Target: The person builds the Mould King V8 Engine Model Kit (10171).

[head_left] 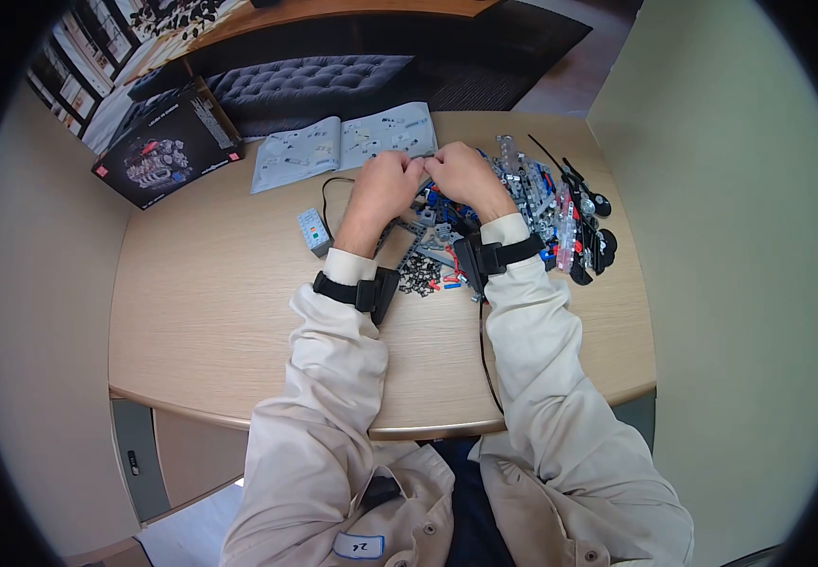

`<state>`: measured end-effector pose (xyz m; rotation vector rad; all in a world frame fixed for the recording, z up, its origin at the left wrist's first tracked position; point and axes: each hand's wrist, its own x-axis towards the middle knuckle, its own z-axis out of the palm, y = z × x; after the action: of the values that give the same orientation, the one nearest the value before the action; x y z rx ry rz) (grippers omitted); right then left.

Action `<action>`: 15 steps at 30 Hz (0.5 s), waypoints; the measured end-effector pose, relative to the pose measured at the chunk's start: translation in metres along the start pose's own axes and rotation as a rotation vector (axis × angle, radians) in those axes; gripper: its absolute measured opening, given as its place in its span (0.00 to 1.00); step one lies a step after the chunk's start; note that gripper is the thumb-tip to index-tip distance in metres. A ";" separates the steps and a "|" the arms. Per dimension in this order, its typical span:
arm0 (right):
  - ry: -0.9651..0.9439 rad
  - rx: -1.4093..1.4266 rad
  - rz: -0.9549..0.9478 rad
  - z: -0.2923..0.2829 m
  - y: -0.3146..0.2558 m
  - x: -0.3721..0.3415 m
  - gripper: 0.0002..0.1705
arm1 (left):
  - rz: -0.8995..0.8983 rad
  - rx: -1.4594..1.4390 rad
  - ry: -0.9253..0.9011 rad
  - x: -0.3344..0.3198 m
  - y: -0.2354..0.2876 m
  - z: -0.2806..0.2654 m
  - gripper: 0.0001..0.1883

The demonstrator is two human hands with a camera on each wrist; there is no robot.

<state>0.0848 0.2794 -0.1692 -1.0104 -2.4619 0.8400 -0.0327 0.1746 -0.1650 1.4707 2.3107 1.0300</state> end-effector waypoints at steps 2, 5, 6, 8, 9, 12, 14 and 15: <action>0.005 0.002 -0.005 0.000 0.000 0.000 0.20 | -0.003 -0.001 -0.001 0.000 0.000 0.000 0.19; 0.006 0.002 0.009 0.000 -0.001 0.000 0.20 | -0.006 0.002 -0.004 0.000 0.001 -0.001 0.19; 0.002 0.006 0.015 -0.001 -0.001 -0.001 0.20 | -0.007 0.006 -0.006 0.000 0.001 -0.001 0.19; -0.002 0.009 0.020 -0.001 -0.002 -0.001 0.20 | 0.000 0.000 -0.001 -0.001 0.001 -0.001 0.19; -0.002 0.004 0.015 -0.001 -0.001 -0.001 0.20 | 0.007 -0.007 0.006 -0.001 0.001 -0.001 0.19; 0.001 0.004 0.012 0.000 -0.001 0.000 0.20 | 0.014 -0.014 0.010 -0.001 0.000 0.000 0.19; 0.003 0.011 0.017 0.000 -0.001 -0.001 0.20 | 0.009 -0.014 0.001 -0.001 0.000 0.000 0.19; 0.001 0.011 0.021 0.000 -0.001 -0.001 0.20 | 0.004 -0.015 -0.006 0.000 0.000 0.000 0.19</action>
<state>0.0852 0.2784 -0.1687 -1.0341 -2.4473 0.8589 -0.0321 0.1743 -0.1650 1.4709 2.2914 1.0404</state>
